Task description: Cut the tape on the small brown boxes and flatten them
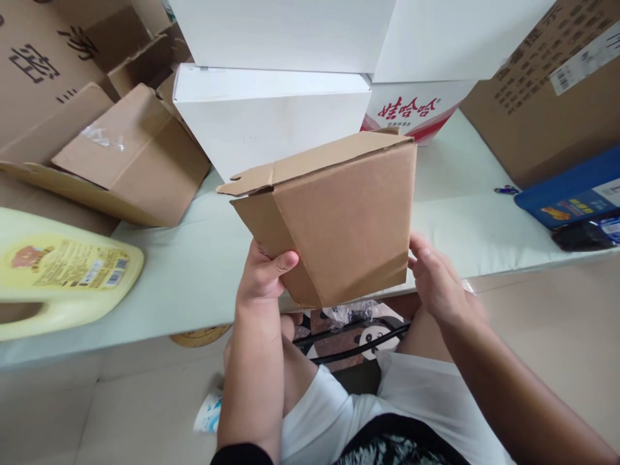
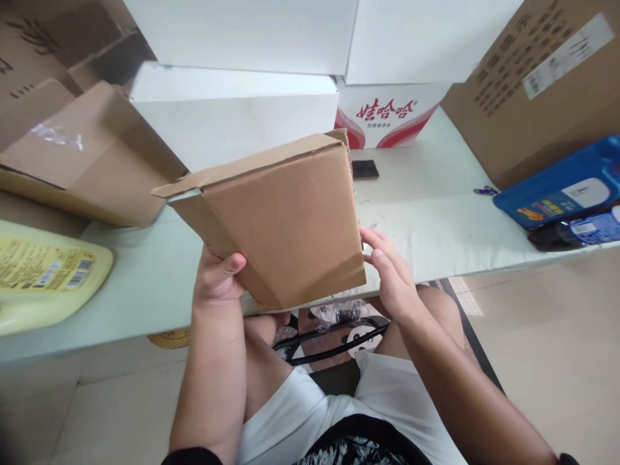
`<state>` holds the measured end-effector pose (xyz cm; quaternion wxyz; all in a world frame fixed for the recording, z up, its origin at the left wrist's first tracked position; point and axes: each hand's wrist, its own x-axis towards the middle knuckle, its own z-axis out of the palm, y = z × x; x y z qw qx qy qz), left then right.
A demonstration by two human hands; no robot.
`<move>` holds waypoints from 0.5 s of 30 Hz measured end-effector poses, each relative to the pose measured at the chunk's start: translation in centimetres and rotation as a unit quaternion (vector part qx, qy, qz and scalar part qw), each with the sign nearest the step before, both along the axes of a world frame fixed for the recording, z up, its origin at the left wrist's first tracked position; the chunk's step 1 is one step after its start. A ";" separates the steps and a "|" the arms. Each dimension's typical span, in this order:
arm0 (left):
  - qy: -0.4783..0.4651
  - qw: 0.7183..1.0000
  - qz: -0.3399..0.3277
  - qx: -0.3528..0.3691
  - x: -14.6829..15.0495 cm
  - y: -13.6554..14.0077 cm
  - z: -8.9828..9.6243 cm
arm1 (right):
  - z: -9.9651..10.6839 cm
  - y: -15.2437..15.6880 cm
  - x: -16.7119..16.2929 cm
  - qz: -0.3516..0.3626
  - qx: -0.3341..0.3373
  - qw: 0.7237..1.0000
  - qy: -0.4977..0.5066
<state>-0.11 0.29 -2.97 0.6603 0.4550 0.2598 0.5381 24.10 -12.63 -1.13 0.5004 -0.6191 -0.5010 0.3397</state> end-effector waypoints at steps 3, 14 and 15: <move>-0.006 1.000 0.008 -0.008 0.0 0.0 0.2 | -0.3 0.1 0.3 -0.028 -0.013 0.999 0.025; -0.022 0.999 0.019 -0.026 -0.1 -0.3 0.3 | 0.0 0.0 0.6 0.003 -0.002 0.996 0.092; -0.021 0.999 0.016 -0.028 0.0 -0.4 0.4 | 0.0 0.0 0.7 0.018 -0.009 0.996 0.083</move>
